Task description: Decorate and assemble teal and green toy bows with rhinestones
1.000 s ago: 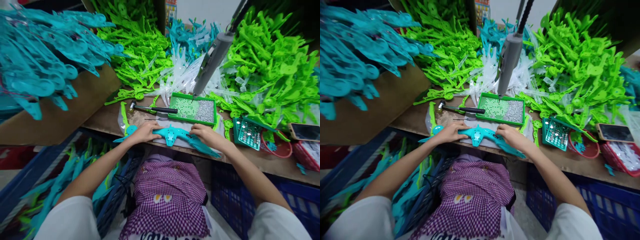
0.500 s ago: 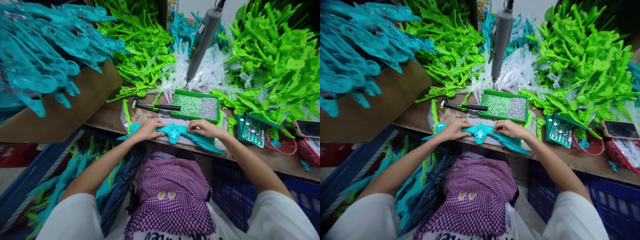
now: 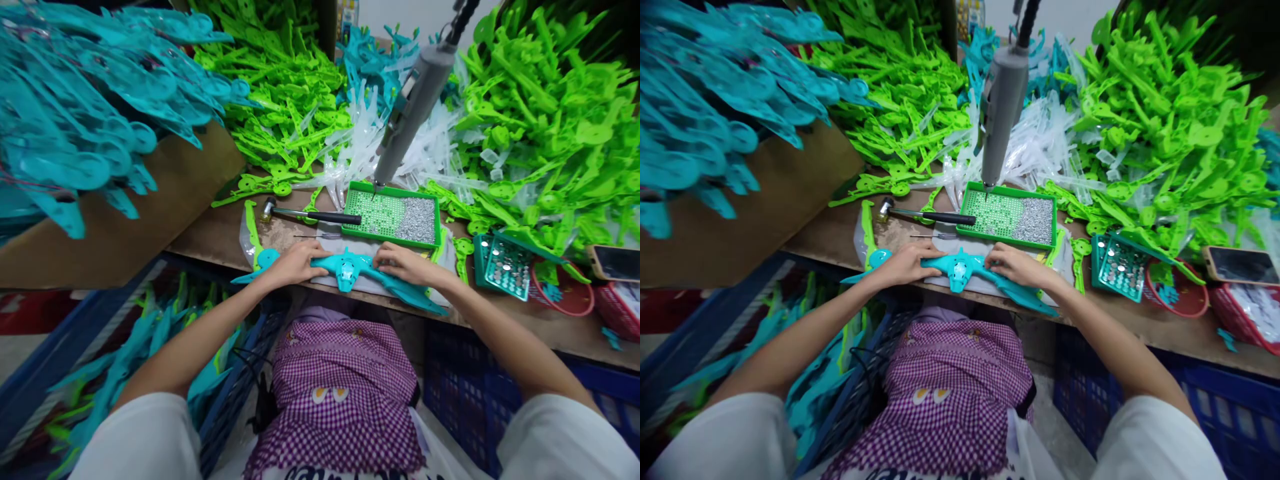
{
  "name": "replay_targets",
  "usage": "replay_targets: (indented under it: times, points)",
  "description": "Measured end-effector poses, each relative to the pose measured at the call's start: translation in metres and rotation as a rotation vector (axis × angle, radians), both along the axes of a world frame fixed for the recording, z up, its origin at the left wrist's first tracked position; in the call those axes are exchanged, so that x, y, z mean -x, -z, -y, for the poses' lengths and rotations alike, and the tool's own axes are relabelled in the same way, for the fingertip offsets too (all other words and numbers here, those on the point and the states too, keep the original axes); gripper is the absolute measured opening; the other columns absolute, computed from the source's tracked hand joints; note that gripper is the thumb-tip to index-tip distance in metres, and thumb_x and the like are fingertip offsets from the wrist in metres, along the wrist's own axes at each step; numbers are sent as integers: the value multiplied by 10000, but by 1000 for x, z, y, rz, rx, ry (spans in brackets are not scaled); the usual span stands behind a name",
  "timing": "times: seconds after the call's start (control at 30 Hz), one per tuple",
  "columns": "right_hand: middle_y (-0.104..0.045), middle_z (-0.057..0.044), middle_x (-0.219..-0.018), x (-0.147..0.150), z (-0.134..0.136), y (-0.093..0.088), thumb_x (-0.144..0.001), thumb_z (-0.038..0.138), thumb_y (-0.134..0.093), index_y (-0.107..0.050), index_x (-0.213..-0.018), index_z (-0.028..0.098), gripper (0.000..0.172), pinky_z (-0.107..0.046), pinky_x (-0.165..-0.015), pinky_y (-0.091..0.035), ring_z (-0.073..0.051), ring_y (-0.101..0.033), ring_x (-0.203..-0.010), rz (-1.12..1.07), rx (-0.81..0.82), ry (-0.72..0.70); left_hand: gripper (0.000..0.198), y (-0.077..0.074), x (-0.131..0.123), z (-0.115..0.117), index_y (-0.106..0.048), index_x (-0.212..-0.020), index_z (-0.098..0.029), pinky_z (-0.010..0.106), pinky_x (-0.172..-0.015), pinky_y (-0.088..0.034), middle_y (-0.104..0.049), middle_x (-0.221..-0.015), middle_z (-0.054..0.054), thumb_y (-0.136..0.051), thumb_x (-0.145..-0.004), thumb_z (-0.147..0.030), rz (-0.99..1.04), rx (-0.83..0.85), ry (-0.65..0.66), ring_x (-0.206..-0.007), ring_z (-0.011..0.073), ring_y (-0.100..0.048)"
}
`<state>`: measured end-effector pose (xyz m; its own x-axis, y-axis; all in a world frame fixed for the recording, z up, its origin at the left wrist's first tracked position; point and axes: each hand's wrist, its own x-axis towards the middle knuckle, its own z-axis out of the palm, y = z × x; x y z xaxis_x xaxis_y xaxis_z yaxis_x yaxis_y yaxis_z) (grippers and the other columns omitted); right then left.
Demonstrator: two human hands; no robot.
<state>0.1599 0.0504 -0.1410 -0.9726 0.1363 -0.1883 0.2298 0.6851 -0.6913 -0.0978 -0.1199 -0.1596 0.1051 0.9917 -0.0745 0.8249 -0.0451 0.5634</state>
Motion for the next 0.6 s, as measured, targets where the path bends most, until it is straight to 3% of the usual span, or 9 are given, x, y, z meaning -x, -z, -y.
replay_targets:
  times: [0.1,0.3,0.4,0.53,0.6]
  points:
    - [-510,-66,-986,-1,6,-2,-963,291,-379,-540,-976,217,177,-342,-823,-466,-179,-535,-907,-6,-3,31,435,3,1,0,-652,-1206,-179,353,-890,-450,-639,-1034,90,-678,-811,-360,13,-6,19,-978,226,-585]
    - [-517,-88,-1048,1,11,-2,-926,289,-406,-485,-983,225,117,-362,-719,-451,-190,-535,-790,92,-188,86,423,6,2,-1,-651,-1206,-196,350,-884,-449,-642,-1034,82,-672,-821,-370,29,-14,25,-975,224,-586]
    - [-551,-82,-1074,2,7,4,-882,308,-500,-444,-1048,241,188,-351,-705,-454,-188,-564,-786,81,-100,167,425,7,2,0,-649,-1208,-195,350,-878,-451,-640,-1034,81,-670,-824,-376,24,-18,20,-971,222,-589]
    - [-608,-26,-857,-7,15,20,-871,339,-539,-468,-1006,251,176,-334,-665,-450,-189,-583,-742,38,-6,293,426,8,2,1,-646,-1212,-200,340,-865,-452,-635,-1015,73,-667,-827,-381,22,-30,19,-961,217,-590]
    - [-620,-34,-850,-14,23,20,-882,371,-533,-507,-959,238,156,-348,-691,-464,-196,-595,-771,-73,-25,383,431,8,2,1,-645,-1212,-200,338,-865,-451,-634,-1010,72,-671,-823,-384,20,-29,16,-962,217,-589]
